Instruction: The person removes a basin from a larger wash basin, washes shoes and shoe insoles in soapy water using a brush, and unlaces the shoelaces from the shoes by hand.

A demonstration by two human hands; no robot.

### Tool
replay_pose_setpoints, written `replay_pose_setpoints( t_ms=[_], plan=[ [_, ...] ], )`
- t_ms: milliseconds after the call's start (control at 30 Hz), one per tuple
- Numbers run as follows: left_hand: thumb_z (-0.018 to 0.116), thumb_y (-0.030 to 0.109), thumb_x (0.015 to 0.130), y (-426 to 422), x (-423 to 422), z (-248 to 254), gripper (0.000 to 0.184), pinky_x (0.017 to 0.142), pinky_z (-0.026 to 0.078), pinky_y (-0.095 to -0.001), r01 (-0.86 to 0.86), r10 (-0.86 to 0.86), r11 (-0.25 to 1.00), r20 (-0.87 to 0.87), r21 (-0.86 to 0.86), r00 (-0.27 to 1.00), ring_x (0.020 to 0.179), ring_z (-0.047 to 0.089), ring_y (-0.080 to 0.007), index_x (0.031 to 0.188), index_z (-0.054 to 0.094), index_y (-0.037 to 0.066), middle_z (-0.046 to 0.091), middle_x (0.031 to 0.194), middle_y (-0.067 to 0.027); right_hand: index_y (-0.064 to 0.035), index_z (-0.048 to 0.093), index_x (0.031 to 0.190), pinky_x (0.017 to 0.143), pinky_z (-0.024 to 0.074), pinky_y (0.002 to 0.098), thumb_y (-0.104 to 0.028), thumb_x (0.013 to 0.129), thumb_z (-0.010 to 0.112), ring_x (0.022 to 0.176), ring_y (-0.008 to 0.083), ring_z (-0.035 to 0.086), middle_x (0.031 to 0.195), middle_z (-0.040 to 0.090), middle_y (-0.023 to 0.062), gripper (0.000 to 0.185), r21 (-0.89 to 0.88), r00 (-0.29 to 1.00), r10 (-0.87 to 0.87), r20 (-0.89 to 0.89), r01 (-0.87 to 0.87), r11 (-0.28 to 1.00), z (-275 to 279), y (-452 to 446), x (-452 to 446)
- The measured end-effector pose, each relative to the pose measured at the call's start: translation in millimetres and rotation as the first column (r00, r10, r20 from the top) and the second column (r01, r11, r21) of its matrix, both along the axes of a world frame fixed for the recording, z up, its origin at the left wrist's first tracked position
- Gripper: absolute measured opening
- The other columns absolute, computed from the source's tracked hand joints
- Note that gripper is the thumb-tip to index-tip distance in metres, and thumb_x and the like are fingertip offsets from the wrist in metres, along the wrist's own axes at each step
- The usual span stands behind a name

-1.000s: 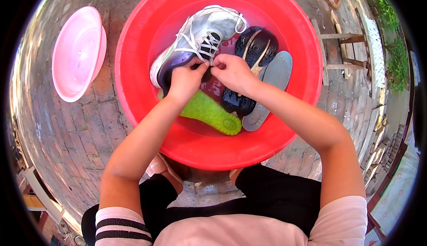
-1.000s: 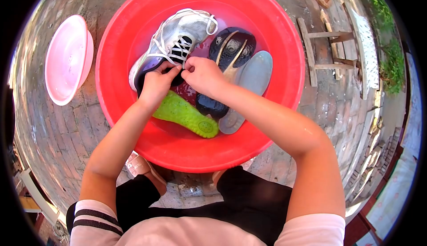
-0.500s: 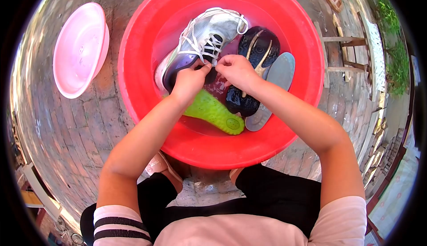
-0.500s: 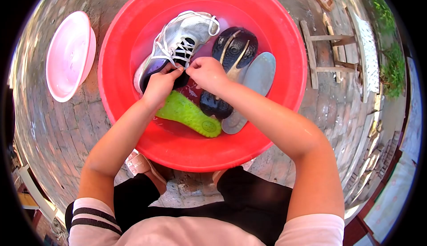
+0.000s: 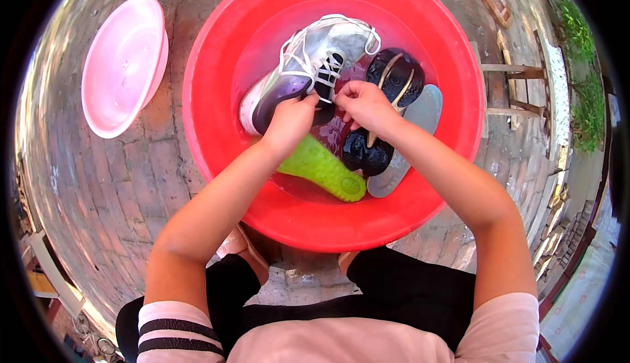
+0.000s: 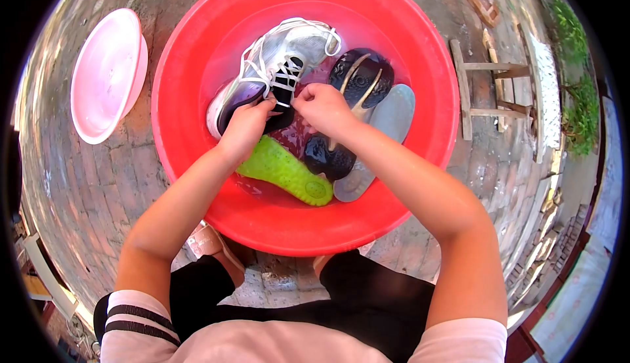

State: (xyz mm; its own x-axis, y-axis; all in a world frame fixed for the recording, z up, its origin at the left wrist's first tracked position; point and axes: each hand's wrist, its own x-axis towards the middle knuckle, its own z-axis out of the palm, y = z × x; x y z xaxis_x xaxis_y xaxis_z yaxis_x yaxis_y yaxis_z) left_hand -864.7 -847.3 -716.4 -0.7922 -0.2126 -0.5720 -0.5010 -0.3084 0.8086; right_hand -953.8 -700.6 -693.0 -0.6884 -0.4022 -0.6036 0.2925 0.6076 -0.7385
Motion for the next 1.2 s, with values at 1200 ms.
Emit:
replay_pose_setpoints(
  t_ms=[1200],
  plan=[
    [0.036, 0.042, 0.096, -23, -14, 33, 0.043, 0.094, 0.045, -0.0404, -0.044, -0.072, 0.894, 0.241, 0.446, 0.968, 0.096, 0.063, -0.0301, 0.119, 0.046, 0.008, 0.061, 0.108, -0.0190, -0.0056, 0.067, 0.090, 0.070, 0.0495, 0.0412, -0.022, 0.084, 0.064, 0.076, 0.0312, 0.064, 0.080, 0.067, 0.0107, 0.018, 0.072, 0.855, 0.300, -0.423, -0.299, 0.952, 38, -29, -6]
  ],
)
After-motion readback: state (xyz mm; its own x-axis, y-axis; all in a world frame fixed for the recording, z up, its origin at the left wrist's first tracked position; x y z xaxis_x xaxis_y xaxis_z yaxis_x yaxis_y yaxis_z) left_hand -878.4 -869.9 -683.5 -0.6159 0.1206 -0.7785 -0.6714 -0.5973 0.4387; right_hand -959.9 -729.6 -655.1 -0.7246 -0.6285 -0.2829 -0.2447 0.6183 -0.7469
